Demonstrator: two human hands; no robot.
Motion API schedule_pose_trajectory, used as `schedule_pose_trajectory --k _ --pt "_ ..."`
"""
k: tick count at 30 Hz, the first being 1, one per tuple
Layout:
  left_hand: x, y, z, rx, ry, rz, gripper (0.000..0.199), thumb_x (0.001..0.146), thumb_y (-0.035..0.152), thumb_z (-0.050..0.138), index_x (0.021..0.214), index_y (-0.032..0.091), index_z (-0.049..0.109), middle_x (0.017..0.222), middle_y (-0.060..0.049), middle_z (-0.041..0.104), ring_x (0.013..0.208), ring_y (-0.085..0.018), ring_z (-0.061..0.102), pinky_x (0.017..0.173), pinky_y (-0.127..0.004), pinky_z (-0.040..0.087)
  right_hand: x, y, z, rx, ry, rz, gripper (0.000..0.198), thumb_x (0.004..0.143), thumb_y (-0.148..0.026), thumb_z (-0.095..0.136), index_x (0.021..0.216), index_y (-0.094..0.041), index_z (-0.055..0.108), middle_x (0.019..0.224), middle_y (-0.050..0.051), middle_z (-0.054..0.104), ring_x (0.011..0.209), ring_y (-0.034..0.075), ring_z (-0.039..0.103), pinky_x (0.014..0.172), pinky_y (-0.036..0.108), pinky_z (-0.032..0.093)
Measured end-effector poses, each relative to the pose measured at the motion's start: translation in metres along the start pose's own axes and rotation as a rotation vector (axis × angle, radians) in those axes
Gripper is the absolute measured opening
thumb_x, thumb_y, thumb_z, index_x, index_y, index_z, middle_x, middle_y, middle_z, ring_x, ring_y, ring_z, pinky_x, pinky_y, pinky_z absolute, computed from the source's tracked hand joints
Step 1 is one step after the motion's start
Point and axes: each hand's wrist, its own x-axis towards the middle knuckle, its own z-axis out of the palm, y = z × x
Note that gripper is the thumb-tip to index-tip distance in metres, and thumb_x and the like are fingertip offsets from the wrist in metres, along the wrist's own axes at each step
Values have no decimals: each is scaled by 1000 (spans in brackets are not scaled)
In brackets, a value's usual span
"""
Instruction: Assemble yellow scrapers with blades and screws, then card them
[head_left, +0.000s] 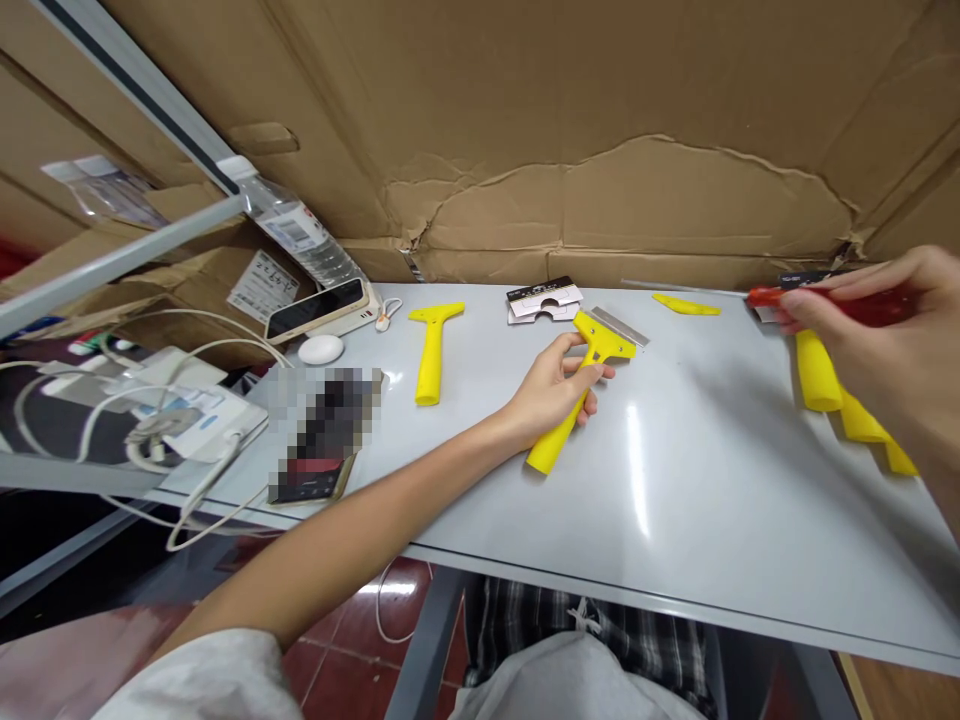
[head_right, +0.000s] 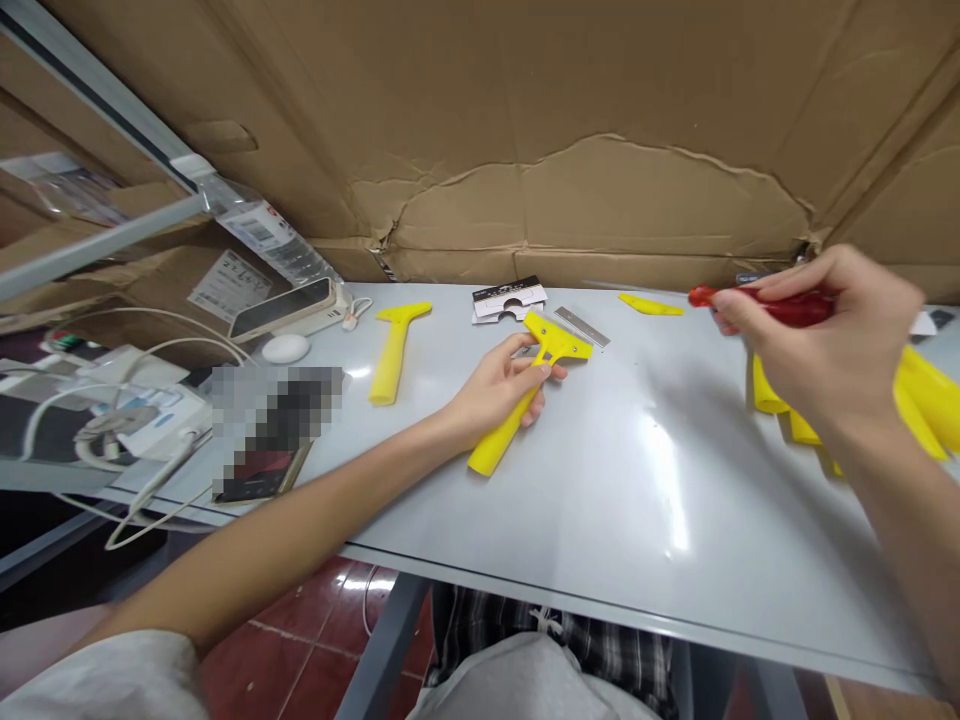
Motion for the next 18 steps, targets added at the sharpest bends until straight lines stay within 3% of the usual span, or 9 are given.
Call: schedule_pose_trajectory --k 5,10,18 --pt "0 0 -1 -6 -9 -8 19 98 19 60 116 19 53 115 -12 72 49 -5 55 43 -22 45 -16 4 17 -173 -150 -32 42 75 -48 83 80 -10 64 91 5 70 82 9 68 68 16 49" --pt "2 -2 -2 2 -51 15 20 99 21 59 117 16 56 119 -14 70 52 -6 58 44 -23 49 -19 7 21 -307 -261 -215 40 84 -45 76 68 -10 61 87 4 68 79 7 62 68 20 40" --pt "2 -2 -4 -22 -92 29 28 98 22 61 125 14 56 125 -18 70 54 -7 62 47 -25 54 -31 34 33 -333 -440 -230 31 90 -46 68 83 -16 69 97 6 65 80 8 57 76 25 47"
